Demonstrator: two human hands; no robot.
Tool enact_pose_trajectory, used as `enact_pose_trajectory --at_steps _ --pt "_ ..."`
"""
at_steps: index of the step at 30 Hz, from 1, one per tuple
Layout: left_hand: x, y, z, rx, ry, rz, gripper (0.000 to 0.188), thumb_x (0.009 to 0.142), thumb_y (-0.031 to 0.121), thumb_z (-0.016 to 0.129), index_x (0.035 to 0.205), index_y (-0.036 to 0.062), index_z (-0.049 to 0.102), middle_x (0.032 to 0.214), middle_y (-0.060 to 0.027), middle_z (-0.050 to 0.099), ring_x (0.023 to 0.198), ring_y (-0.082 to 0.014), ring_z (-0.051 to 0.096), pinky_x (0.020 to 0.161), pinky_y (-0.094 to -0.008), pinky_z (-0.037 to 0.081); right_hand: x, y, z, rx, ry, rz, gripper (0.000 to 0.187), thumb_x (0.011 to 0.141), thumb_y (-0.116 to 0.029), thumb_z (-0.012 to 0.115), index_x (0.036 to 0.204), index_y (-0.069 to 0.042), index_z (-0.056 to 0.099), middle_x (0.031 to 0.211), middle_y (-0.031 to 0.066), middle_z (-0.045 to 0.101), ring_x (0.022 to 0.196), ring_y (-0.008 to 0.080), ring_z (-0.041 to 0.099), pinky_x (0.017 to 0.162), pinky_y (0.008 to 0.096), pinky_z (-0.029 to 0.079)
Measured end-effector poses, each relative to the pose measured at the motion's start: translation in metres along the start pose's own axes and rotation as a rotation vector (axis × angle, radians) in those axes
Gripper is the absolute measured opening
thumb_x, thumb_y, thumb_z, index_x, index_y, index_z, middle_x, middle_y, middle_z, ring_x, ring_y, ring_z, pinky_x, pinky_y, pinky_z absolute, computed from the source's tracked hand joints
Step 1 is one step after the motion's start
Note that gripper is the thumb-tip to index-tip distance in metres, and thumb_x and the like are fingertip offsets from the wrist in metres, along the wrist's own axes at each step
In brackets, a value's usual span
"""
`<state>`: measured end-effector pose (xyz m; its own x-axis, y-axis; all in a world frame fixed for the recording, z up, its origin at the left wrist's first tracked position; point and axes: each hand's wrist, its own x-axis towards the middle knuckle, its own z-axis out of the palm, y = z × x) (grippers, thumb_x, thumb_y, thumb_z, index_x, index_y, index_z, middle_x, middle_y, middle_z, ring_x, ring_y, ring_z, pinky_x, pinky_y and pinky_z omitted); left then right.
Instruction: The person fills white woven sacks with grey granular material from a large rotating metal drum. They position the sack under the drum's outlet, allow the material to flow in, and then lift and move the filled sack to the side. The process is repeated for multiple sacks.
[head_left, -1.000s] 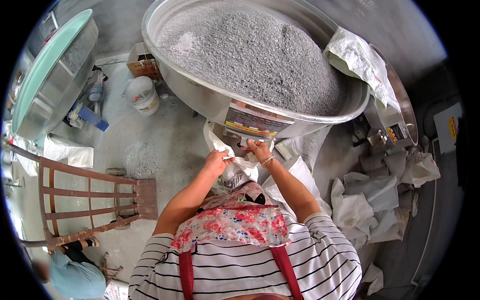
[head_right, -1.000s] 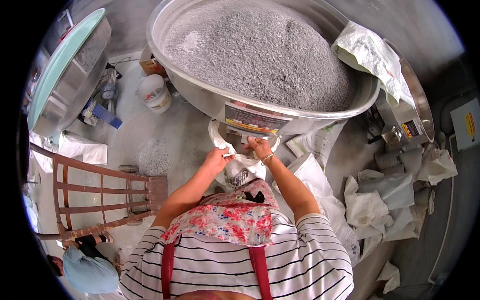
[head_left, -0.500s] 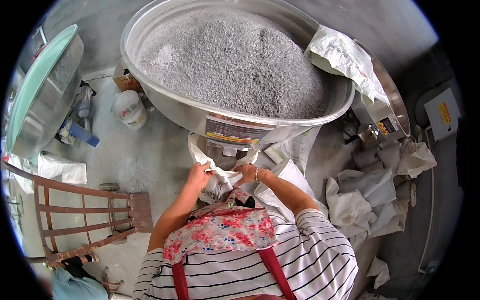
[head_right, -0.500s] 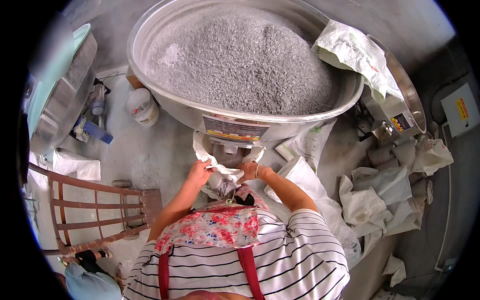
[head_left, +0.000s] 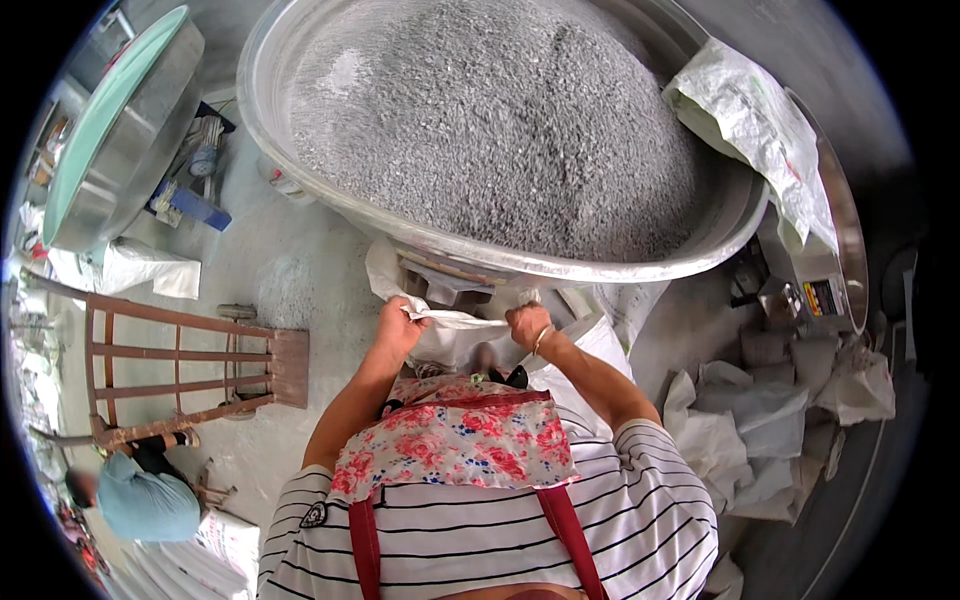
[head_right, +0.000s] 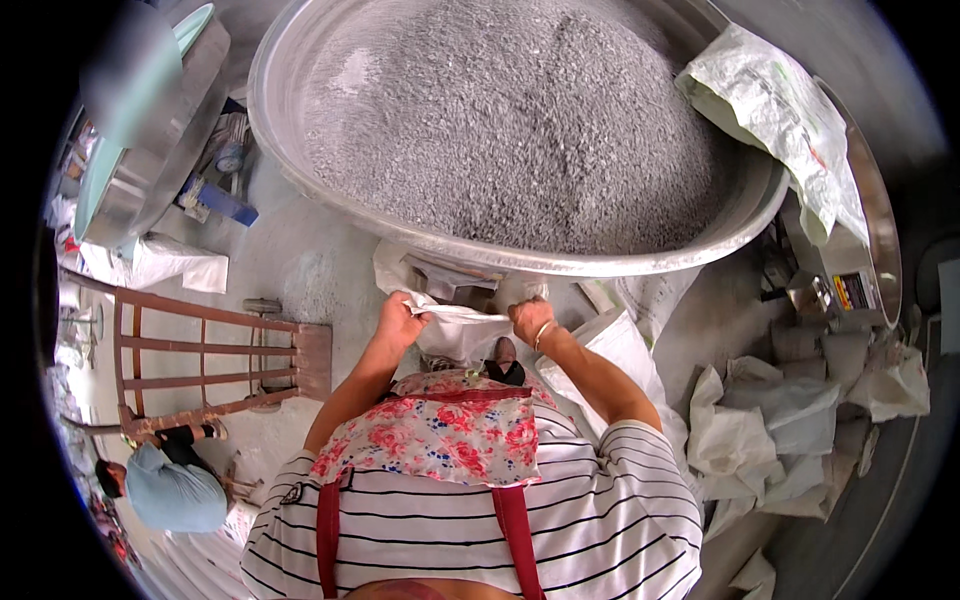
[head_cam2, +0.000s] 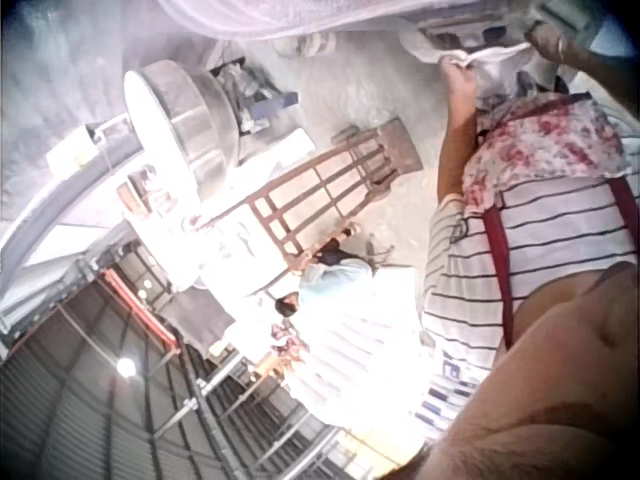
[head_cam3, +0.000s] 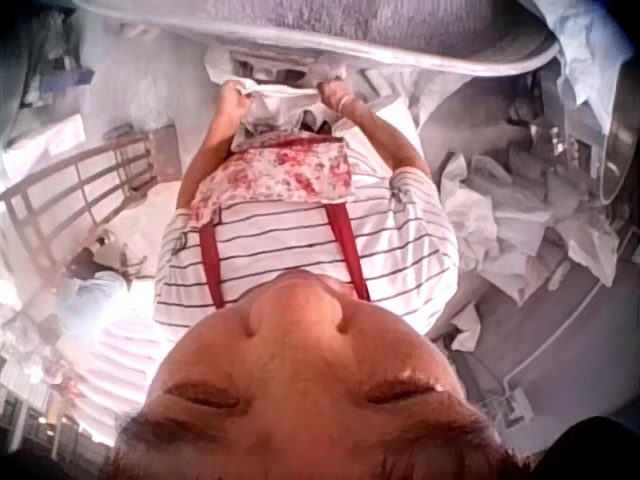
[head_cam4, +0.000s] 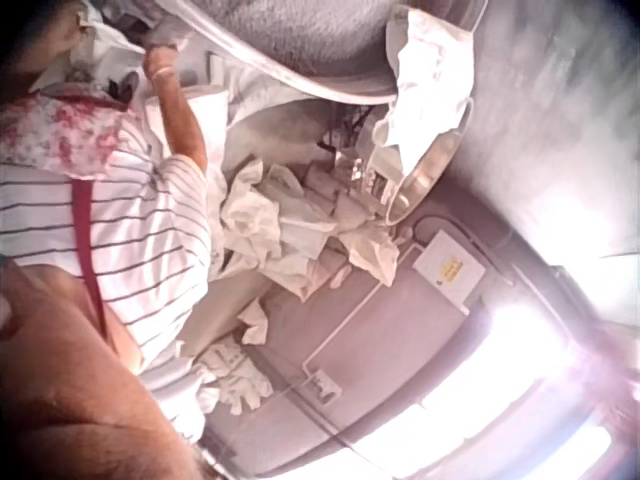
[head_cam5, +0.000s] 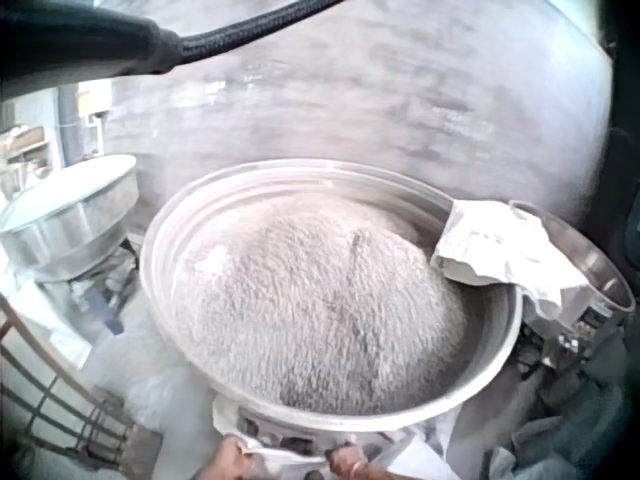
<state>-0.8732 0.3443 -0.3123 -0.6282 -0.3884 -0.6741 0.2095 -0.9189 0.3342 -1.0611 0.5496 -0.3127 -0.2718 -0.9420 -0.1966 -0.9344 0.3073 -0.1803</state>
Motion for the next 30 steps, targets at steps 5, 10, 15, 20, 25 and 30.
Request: enact_pose_trajectory --at_steps 5,10,15,20,25,30 --pt "0.0 -0.017 0.01 0.195 0.274 0.133 0.015 0.08 0.022 0.054 0.082 0.0078 0.048 0.07 -0.0062 0.051 0.053 -0.0183 0.05 0.035 -0.0296 0.033 -0.008 0.008 0.009 0.015 0.013 -0.147 0.007 0.064 -0.012 0.05 0.066 -0.009 0.056 0.066 0.0111 0.06 0.066 0.0264 0.059 0.067 0.0351 0.043" --pt "0.0 -0.015 0.017 0.35 0.436 0.35 0.021 0.08 0.023 0.054 0.091 0.0062 0.048 0.072 -0.0064 0.05 0.047 -0.0165 0.049 0.029 -0.0292 0.029 -0.001 0.009 0.01 0.063 0.077 -0.25 0.008 0.064 -0.012 0.05 0.067 -0.008 0.056 0.066 0.0125 0.06 0.065 0.0274 0.059 0.065 0.037 0.043" --pt "-0.021 -0.017 0.046 0.365 0.6 0.382 0.026 0.081 0.029 0.051 0.094 0.0061 0.05 0.076 -0.0078 0.05 0.058 -0.0185 0.052 0.039 -0.0355 0.037 -0.009 0.017 0.002 0.134 0.054 -0.279 0.006 0.063 -0.012 0.051 0.066 -0.008 0.054 0.065 0.0126 0.059 0.063 0.0282 0.058 0.061 0.0392 0.044" --pt "-0.02 -0.009 0.048 0.372 0.548 0.374 0.033 0.082 0.032 0.05 0.103 0.0068 0.05 0.084 -0.0094 0.051 0.073 -0.0219 0.053 0.054 -0.0421 0.042 -0.012 0.017 -0.022 0.154 0.154 -0.313 0.006 0.064 -0.011 0.05 0.068 -0.008 0.054 0.066 0.0114 0.058 0.063 0.0281 0.058 0.062 0.0393 0.044" --pt "0.007 -0.023 0.008 0.431 0.535 0.35 0.034 0.083 0.035 0.048 0.1 0.0053 0.049 0.078 -0.008 0.05 0.066 -0.0197 0.051 0.049 -0.0399 0.041 -0.007 0.017 0.014 0.106 0.03 -0.253 0.009 0.065 -0.012 0.049 0.072 -0.009 0.053 0.067 0.0107 0.058 0.07 0.0282 0.057 0.067 0.0392 0.043" --pt "0.002 -0.019 -0.002 0.567 0.449 0.262 0.033 0.084 0.035 0.049 0.095 0.0048 0.048 0.074 -0.0076 0.048 0.06 -0.0185 0.051 0.041 -0.0335 0.039 -0.012 0.004 0.015 0.011 0.026 -0.15 0.007 0.066 -0.013 0.05 0.072 -0.01 0.053 0.071 0.0093 0.058 0.075 0.0248 0.057 0.072 0.0383 0.04"
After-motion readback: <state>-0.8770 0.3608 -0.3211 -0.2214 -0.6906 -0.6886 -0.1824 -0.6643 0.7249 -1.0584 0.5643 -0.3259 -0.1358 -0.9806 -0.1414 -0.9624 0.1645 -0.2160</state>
